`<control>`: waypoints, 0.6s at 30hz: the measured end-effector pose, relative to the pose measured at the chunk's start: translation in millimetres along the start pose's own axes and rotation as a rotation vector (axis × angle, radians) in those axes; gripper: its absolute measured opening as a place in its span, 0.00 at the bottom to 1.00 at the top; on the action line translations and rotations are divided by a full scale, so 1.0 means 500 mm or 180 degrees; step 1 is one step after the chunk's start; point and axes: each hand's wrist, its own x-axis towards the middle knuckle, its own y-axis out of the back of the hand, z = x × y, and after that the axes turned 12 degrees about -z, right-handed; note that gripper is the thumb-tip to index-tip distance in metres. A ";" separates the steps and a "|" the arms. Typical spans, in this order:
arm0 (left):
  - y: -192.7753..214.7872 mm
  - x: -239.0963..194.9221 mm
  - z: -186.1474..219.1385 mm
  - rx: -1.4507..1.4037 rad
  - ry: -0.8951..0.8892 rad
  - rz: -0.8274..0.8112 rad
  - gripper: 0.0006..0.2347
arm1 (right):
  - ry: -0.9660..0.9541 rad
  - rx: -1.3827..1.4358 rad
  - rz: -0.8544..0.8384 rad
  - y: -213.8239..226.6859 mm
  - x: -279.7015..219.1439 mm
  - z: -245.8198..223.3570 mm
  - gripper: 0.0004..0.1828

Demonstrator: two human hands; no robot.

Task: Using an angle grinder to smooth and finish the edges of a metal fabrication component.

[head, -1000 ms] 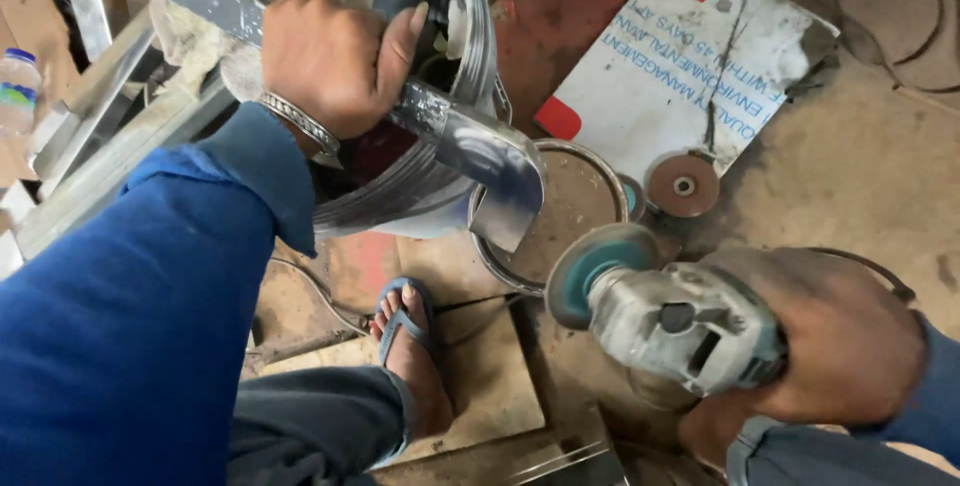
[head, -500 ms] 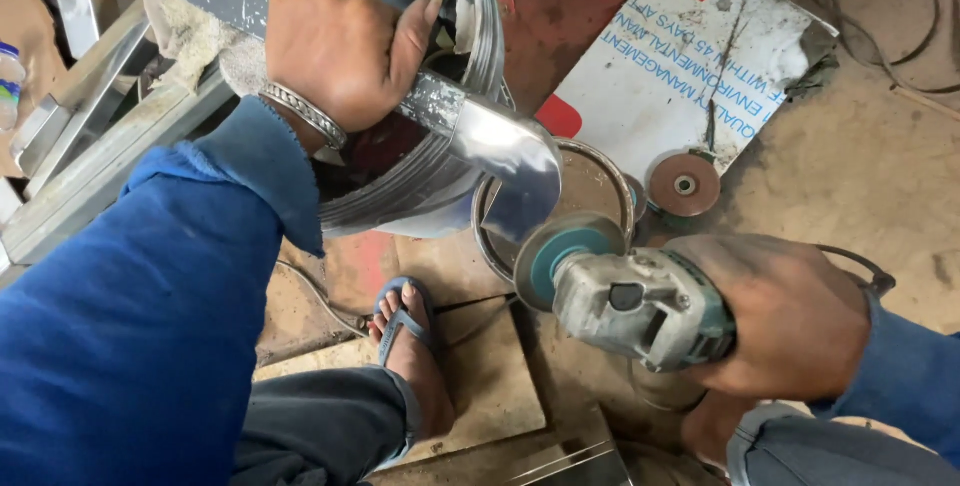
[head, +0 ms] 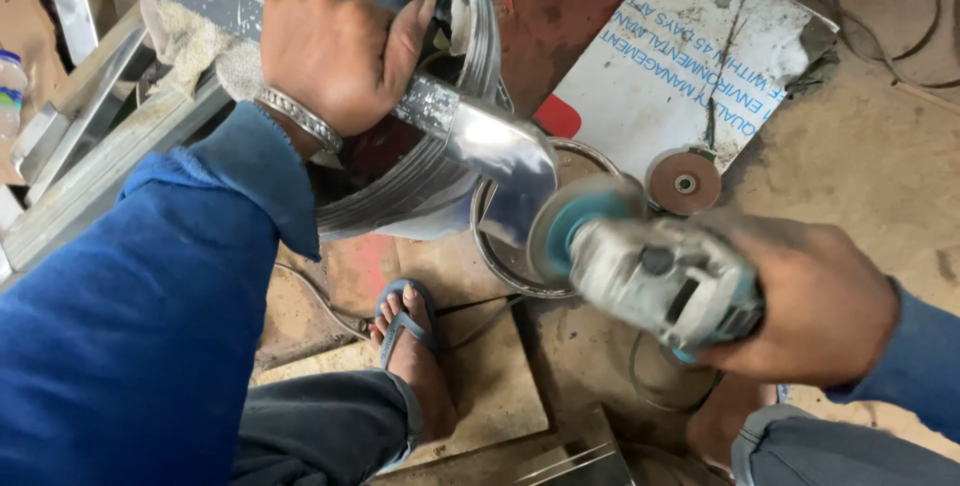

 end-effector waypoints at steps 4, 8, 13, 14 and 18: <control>0.002 0.000 -0.001 -0.0192 -0.0045 -0.0073 0.31 | 0.0181 0.0106 -0.0066 -0.013 0.002 -0.020 0.49; -0.001 -0.001 -0.002 -0.0149 -0.0065 0.0031 0.30 | 0.0265 0.0127 -0.0004 -0.016 -0.001 -0.014 0.52; -0.004 -0.004 -0.004 -0.0203 -0.0085 0.0025 0.31 | -0.0330 0.0262 -0.0266 -0.014 -0.006 -0.011 0.58; -0.004 -0.003 -0.004 -0.0197 -0.0097 0.0034 0.31 | -0.0335 0.0264 -0.0251 -0.013 -0.004 -0.014 0.58; -0.001 -0.003 -0.001 -0.0202 -0.0055 -0.0002 0.31 | 0.0069 0.0215 -0.0103 -0.001 -0.002 -0.016 0.53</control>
